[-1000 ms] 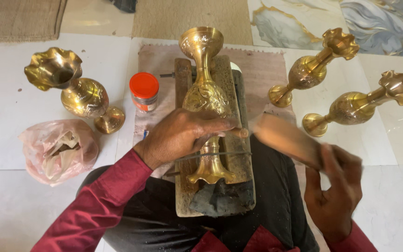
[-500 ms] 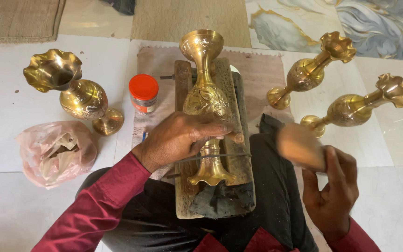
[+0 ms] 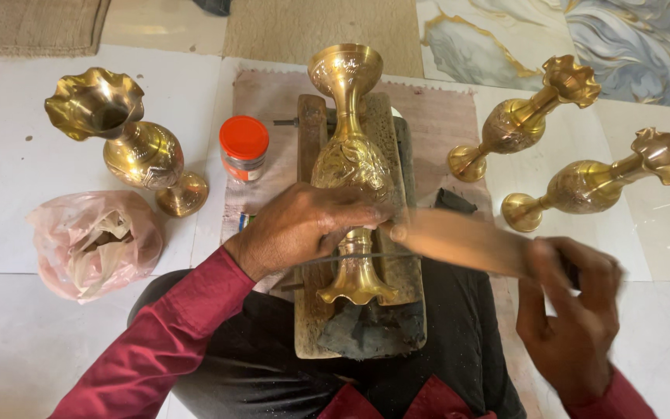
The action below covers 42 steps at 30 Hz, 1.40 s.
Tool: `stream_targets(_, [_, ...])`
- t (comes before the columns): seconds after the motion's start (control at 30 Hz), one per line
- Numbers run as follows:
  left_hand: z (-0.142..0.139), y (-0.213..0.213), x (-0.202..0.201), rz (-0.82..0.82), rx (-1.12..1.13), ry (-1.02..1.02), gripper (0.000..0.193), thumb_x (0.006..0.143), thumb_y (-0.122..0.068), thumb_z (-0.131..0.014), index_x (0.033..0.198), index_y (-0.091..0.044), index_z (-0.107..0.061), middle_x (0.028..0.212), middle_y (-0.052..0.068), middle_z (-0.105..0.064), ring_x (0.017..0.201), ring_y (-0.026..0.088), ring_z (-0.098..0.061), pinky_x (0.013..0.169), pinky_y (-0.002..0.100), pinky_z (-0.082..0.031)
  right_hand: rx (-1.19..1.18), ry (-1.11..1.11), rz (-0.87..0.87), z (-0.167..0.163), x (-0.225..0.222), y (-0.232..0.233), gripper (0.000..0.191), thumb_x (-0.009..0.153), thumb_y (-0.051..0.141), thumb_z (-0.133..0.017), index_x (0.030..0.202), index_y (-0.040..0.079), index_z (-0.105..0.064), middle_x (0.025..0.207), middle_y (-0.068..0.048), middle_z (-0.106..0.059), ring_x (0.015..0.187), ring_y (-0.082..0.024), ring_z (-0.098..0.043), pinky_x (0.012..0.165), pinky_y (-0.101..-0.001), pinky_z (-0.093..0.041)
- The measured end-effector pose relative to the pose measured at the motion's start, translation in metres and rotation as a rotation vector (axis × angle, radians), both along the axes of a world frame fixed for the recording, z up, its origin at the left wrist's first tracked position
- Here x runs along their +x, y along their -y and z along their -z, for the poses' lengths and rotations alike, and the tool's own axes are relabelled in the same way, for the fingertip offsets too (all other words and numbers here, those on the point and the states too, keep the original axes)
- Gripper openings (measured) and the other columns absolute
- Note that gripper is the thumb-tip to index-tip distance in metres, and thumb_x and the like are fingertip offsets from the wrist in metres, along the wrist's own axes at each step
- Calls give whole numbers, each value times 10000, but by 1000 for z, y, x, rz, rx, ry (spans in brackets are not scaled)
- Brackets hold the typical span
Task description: The person sits on the floor with a brass vase clamped to a wooden block on their lap and engraves decorative patterns into it, holding a small chisel against the metal and striking it with a wooden mallet. They reposition the chisel repeatedly to work different areas of the vase's surface.
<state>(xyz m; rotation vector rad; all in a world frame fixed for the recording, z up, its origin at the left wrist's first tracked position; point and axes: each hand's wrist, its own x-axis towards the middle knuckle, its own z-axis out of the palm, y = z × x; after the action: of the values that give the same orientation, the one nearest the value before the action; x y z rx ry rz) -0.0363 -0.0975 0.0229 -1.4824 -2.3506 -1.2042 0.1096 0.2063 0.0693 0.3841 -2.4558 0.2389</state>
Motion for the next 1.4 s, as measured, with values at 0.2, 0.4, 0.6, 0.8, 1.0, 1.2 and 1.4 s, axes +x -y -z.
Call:
stream_targets(0.2, [8, 1, 1, -21, 44, 3, 557, 777, 92, -721, 1273, -156, -668, 1238, 101, -730, 972, 256, -772, 767, 331, -652, 1, 7, -47, 1, -7, -3, 477, 896, -23, -743, 1338, 101, -615, 1196, -124, -627, 1082, -272, -603, 932, -432, -453])
stream_targets(0.4, [11, 2, 1, -48, 86, -11, 425, 846, 43, -748, 1219, -147, -670, 1151, 58, -754, 933, 220, -776, 785, 327, -657, 32, 22, -27, 3, -4, -14, 463, 901, -15, -754, 1333, 116, -649, 1194, -107, -646, 1070, -246, -596, 951, -388, -428])
stream_targets(0.6, [6, 6, 2, -15, 46, 40, 552, 746, 116, -692, 1237, -136, -698, 1145, 86, -748, 883, 246, -769, 706, 337, -635, -251, 41, -112, 1, -9, -14, 449, 974, 50, -710, 1397, 115, -573, 1295, -53, -591, 1172, -200, -581, 949, -341, -461])
stream_targets(0.8, [7, 8, 5, 6, 132, 2, 574, 741, 103, -696, 1268, -124, -672, 1211, 83, -736, 1003, 266, -765, 810, 344, -645, -96, -50, -144, -9, -15, -2, 510, 924, -12, -738, 1372, 108, -529, 1230, -142, -608, 1143, -286, -620, 920, -415, -505])
stream_targets(1.0, [9, 8, 7, -45, 123, 104, 549, 807, 99, -709, 1293, -154, -683, 1138, 45, -755, 878, 205, -773, 714, 324, -643, -56, -30, -136, -19, -14, 3, 549, 908, -33, -728, 1390, 145, -535, 1222, -131, -617, 1130, -278, -608, 909, -415, -498])
stream_targets(1.2, [7, 10, 8, -53, 89, 25, 613, 758, 111, -703, 1300, -175, -680, 1161, 54, -727, 889, 232, -763, 718, 331, -642, 15, 19, -107, -11, -12, -8, 612, 892, -46, -741, 1423, 197, -560, 1241, -144, -622, 1147, -290, -598, 903, -376, -502])
stream_targets(1.4, [8, 11, 9, -34, 111, 62, 661, 714, 136, -685, 1301, -167, -680, 1206, 57, -731, 875, 225, -761, 700, 332, -636, 121, -62, -145, -2, -13, -19, 555, 906, -61, -755, 1387, 177, -613, 1262, -121, -635, 1150, -286, -589, 968, -440, -437])
